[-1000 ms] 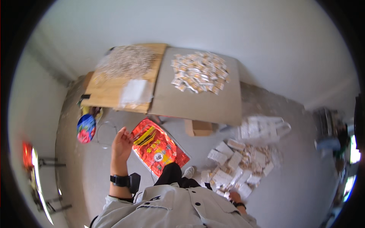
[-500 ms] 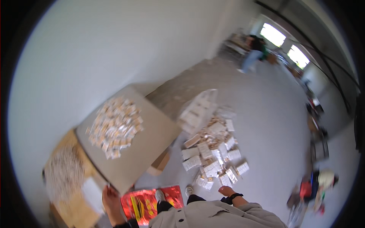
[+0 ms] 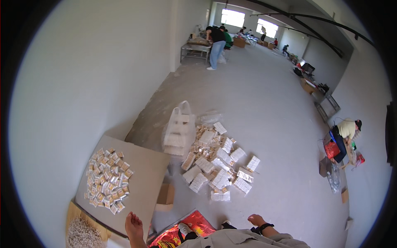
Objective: Manually sort and pack cotton swab packets into plastic bags.
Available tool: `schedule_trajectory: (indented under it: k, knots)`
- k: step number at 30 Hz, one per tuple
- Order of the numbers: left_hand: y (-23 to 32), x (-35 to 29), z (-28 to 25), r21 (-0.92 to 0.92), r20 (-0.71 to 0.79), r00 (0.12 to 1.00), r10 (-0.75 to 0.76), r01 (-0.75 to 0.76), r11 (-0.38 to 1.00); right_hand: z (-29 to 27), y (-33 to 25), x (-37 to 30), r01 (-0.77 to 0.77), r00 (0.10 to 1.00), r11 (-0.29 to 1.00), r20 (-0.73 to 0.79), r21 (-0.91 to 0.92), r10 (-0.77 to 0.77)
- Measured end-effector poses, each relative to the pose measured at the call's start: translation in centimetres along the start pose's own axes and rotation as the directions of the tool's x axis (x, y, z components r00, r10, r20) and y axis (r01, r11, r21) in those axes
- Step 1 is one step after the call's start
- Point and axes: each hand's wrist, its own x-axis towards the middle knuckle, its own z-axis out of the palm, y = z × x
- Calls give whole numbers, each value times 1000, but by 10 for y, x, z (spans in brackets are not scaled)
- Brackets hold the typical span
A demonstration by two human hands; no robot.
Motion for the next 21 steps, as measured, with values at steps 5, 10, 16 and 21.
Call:
schedule_trajectory:
  k: [5,10,16,21]
  knots:
    - [-68,-20,71,151,96,993,-67,52,987,51,90,-51,-82,989,976,-101,201,104]
    - [-189,-78,140,335,178,970,-167,100,937,128,213,-136,-154,966,941,-153,302,207]
    - [-285,-92,222,545,268,874,-405,209,812,183,249,-174,-550,643,302,164,779,748]
    - [-409,-110,260,893,415,755,-509,-230,387,167,311,-186,-314,643,217,39,924,765]
